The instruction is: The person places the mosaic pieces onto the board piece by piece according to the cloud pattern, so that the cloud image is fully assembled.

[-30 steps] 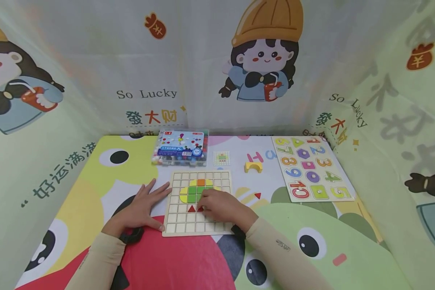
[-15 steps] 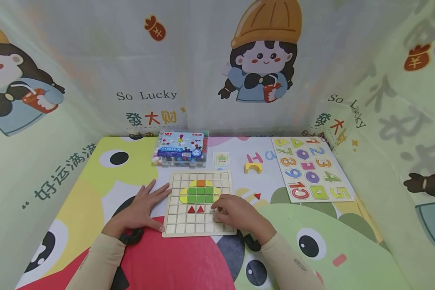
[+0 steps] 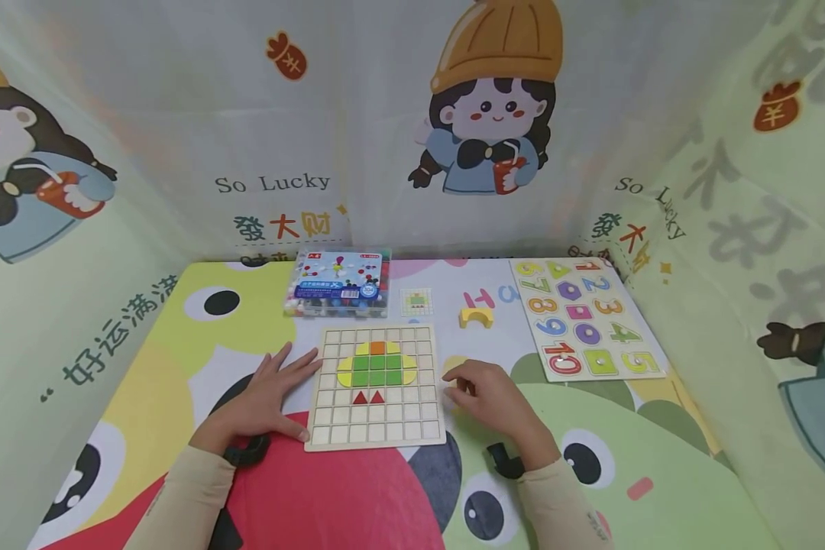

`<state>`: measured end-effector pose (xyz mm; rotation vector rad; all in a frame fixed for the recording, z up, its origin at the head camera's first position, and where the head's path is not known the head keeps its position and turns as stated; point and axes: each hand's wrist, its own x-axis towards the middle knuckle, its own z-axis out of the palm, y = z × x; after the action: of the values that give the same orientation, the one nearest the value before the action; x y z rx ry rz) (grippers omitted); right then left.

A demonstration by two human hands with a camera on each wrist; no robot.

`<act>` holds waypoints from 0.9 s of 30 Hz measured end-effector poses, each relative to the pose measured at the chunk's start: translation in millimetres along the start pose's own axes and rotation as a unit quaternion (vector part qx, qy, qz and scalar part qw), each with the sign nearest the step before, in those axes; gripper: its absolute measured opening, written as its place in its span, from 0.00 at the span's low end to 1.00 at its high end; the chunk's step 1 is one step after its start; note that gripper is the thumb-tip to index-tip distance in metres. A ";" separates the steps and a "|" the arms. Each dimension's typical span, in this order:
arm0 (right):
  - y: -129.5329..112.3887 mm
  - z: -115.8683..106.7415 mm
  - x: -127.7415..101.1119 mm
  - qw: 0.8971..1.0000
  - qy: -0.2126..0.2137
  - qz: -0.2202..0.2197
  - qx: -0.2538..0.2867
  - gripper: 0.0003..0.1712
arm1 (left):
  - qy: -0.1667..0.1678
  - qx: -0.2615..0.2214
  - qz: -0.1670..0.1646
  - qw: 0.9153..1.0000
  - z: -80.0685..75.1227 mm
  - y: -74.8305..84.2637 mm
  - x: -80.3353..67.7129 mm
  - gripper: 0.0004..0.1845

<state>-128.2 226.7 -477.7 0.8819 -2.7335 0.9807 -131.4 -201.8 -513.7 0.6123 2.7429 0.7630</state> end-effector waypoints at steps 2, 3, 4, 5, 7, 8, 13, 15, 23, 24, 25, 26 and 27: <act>6.4 -2.3 -1.7 1.000 0.015 -0.002 -0.005 0.09 | 0.001 -0.001 -0.001 1.000 0.2 -0.2 -0.5 0.68; 9.7 -3.4 -2.7 1.000 0.021 0.001 -0.007 0.09 | 0.001 -0.003 -0.001 1.000 0.1 -0.1 -0.7 0.68; 12.7 -4.5 -3.6 1.000 0.026 0.006 -0.009 0.10 | 0.001 -0.005 -0.002 1.000 0.0 0.1 -0.9 0.68; 15.7 -5.6 -4.5 0.999 0.032 0.011 -0.012 0.10 | 0.001 -0.006 -0.002 1.000 -0.2 0.3 -1.0 0.68; 21.9 -7.5 -6.1 0.998 0.044 0.022 -0.024 0.10 | 0.001 -0.010 -0.001 1.000 -0.7 0.5 -1.1 0.68; 24.5 -8.4 -6.7 0.998 0.051 0.028 -0.029 0.10 | 0.002 -0.011 0.001 1.000 -1.0 0.7 -0.9 0.68; 36.7 -9.8 -9.2 0.993 0.074 0.080 -0.056 0.08 | 0.002 -0.008 0.006 1.000 -2.5 0.2 -0.8 0.67; 40.2 -9.6 -10.5 0.990 0.075 0.105 -0.064 0.07 | 0.001 -0.007 0.006 1.000 -2.9 0.0 -0.9 0.67; 49.1 -10.6 -13.8 0.984 0.058 0.152 -0.079 0.09 | 0.000 -0.010 0.005 1.000 -2.6 0.2 -0.8 0.67; 49.9 -10.7 -13.8 0.984 0.052 0.154 -0.077 0.09 | 0.000 -0.011 0.005 1.000 -2.7 0.4 -0.9 0.67; 50.5 -10.8 -13.8 0.984 0.046 0.154 -0.076 0.09 | 0.000 -0.010 0.004 1.000 -2.7 0.4 -1.1 0.67; 51.0 -10.9 -13.7 0.984 0.040 0.154 -0.074 0.09 | 0.001 -0.009 0.004 1.000 -2.7 0.3 -1.2 0.67; 51.3 -10.8 -13.5 0.985 0.036 0.154 -0.072 0.09 | 0.001 -0.008 0.005 1.000 -2.7 0.2 -1.2 0.67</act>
<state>-146.6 271.9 -501.2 0.4001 -2.8875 0.8248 -131.2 -203.4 -511.2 0.6215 2.7353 0.7874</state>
